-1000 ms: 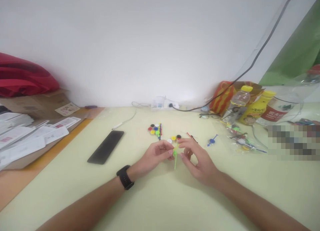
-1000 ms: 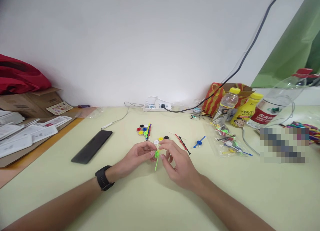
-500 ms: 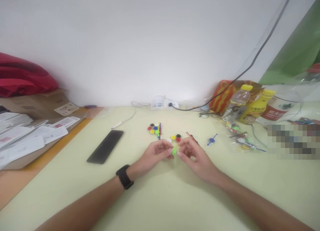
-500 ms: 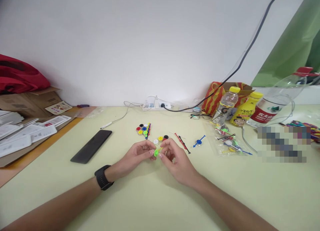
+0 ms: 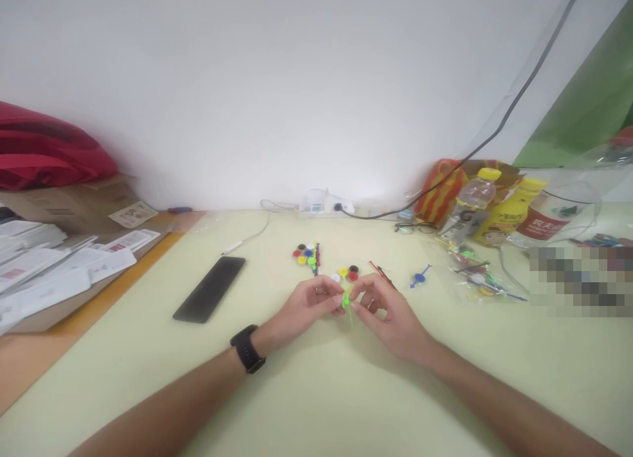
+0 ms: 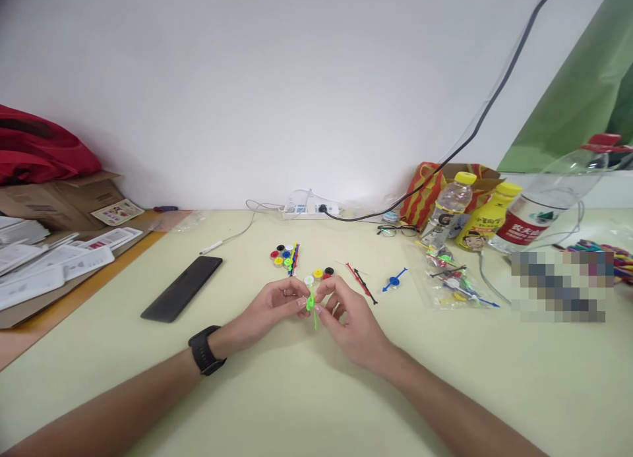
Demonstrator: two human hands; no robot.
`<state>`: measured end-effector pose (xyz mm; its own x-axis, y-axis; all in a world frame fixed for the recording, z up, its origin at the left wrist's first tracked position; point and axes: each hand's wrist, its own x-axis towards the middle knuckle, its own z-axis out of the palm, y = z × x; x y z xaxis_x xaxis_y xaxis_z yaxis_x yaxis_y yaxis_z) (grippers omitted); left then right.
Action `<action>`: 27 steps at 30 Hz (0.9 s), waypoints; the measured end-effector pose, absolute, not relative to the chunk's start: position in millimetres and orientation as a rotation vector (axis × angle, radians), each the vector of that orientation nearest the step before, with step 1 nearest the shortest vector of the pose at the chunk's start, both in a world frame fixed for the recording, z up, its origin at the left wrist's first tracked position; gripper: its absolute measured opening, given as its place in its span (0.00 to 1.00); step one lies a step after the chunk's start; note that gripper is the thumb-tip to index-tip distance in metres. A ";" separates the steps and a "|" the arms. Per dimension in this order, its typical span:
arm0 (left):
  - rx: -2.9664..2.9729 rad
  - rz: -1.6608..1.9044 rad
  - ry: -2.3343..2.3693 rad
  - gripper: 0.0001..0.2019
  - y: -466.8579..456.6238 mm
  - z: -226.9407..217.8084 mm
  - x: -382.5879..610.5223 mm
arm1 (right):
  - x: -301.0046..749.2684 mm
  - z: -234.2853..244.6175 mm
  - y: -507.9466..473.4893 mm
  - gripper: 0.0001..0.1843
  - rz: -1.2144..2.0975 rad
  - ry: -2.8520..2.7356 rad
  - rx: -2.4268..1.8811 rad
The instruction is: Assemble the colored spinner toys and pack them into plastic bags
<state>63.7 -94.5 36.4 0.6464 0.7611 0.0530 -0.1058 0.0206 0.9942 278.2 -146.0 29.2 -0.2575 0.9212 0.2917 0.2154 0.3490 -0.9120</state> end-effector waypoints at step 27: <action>1.422 0.758 0.607 0.12 -94.5 36.2 62.9 | 277.9 28.0 -145.0 0.05 0.931 -1.714 -1.020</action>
